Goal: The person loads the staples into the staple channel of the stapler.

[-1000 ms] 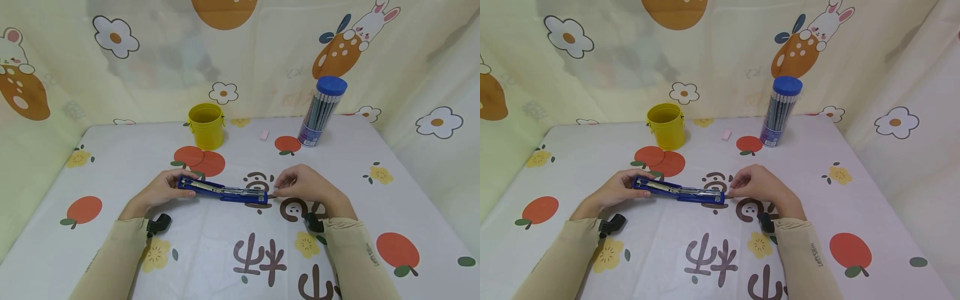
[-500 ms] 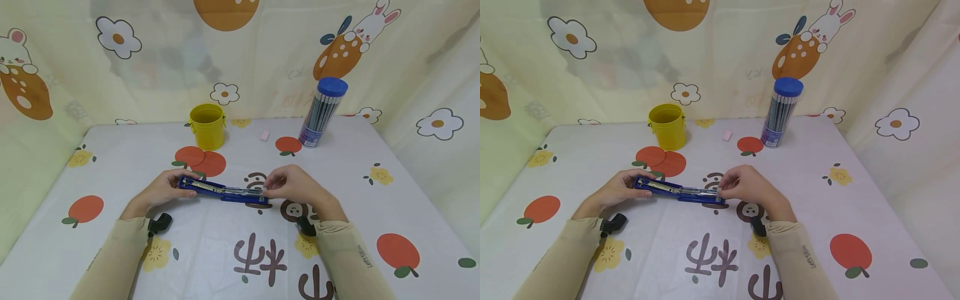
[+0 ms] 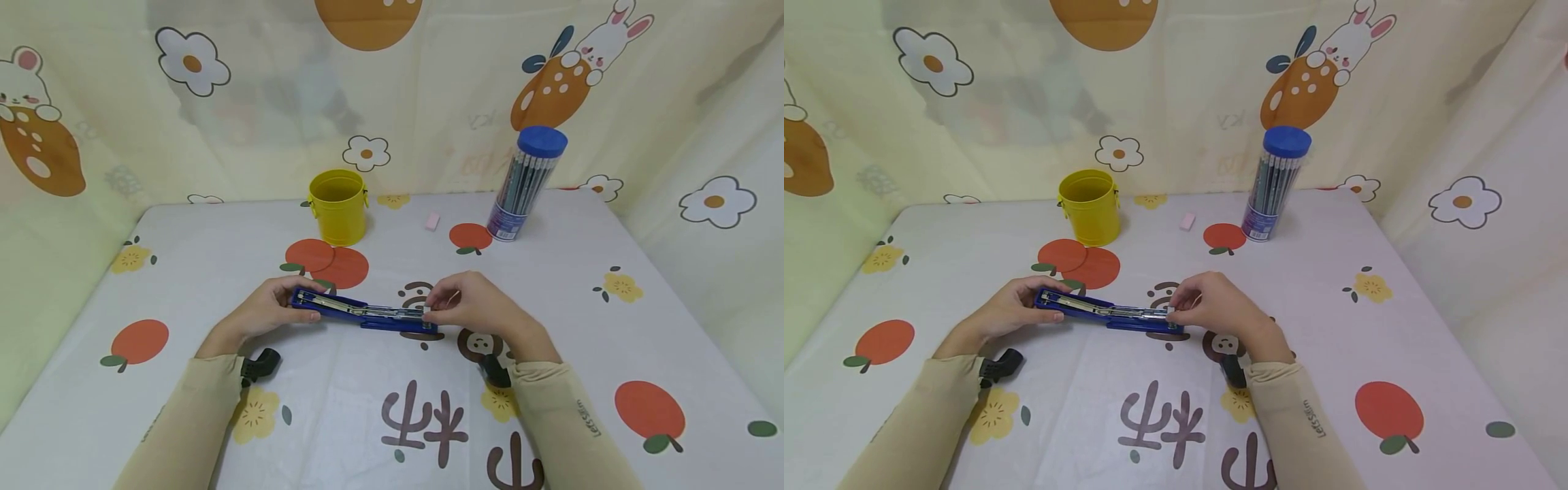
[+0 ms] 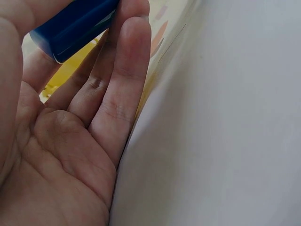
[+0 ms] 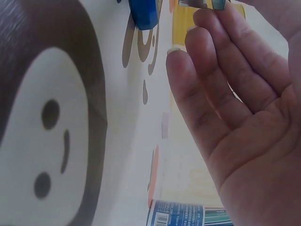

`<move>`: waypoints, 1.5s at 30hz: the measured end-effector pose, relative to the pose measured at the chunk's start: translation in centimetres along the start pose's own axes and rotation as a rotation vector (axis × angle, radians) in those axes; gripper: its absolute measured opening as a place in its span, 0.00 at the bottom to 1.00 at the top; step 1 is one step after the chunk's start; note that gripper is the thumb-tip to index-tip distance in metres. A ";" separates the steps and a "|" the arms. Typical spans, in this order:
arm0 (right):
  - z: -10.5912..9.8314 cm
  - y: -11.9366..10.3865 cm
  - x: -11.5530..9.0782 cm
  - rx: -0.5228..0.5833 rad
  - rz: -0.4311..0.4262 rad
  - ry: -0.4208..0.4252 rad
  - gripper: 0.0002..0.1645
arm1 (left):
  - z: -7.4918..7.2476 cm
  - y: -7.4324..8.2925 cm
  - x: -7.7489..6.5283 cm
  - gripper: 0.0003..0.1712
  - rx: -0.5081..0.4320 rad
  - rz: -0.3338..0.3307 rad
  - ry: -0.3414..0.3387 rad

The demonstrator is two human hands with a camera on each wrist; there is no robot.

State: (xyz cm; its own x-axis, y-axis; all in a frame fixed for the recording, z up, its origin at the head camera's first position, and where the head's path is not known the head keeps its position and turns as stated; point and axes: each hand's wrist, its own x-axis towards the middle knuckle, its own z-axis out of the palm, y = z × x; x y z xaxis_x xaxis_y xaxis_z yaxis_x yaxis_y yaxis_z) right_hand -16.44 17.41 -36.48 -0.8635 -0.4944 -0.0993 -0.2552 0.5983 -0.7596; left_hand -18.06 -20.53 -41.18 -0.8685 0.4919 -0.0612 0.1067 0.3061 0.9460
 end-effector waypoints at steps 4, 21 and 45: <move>0.1 0.0 0.0 -0.001 0.006 -0.010 0.06 | 0.0 0.0 0.0 0.28 0.011 -0.003 0.004; 0.2 0.2 0.1 -0.029 0.017 -0.021 0.08 | 0.1 0.1 -0.1 0.28 0.010 0.000 0.006; -0.1 0.6 0.1 -0.008 -0.088 -0.053 0.08 | 0.0 -0.1 0.0 0.28 0.018 -0.016 0.015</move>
State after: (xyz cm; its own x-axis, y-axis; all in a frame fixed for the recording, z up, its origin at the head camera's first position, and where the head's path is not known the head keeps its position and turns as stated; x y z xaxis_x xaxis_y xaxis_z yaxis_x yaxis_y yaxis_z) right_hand -16.70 17.76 -36.85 -0.8133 -0.5780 -0.0667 -0.3325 0.5557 -0.7620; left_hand -18.10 -20.51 -41.27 -0.8772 0.4749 -0.0712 0.1014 0.3281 0.9392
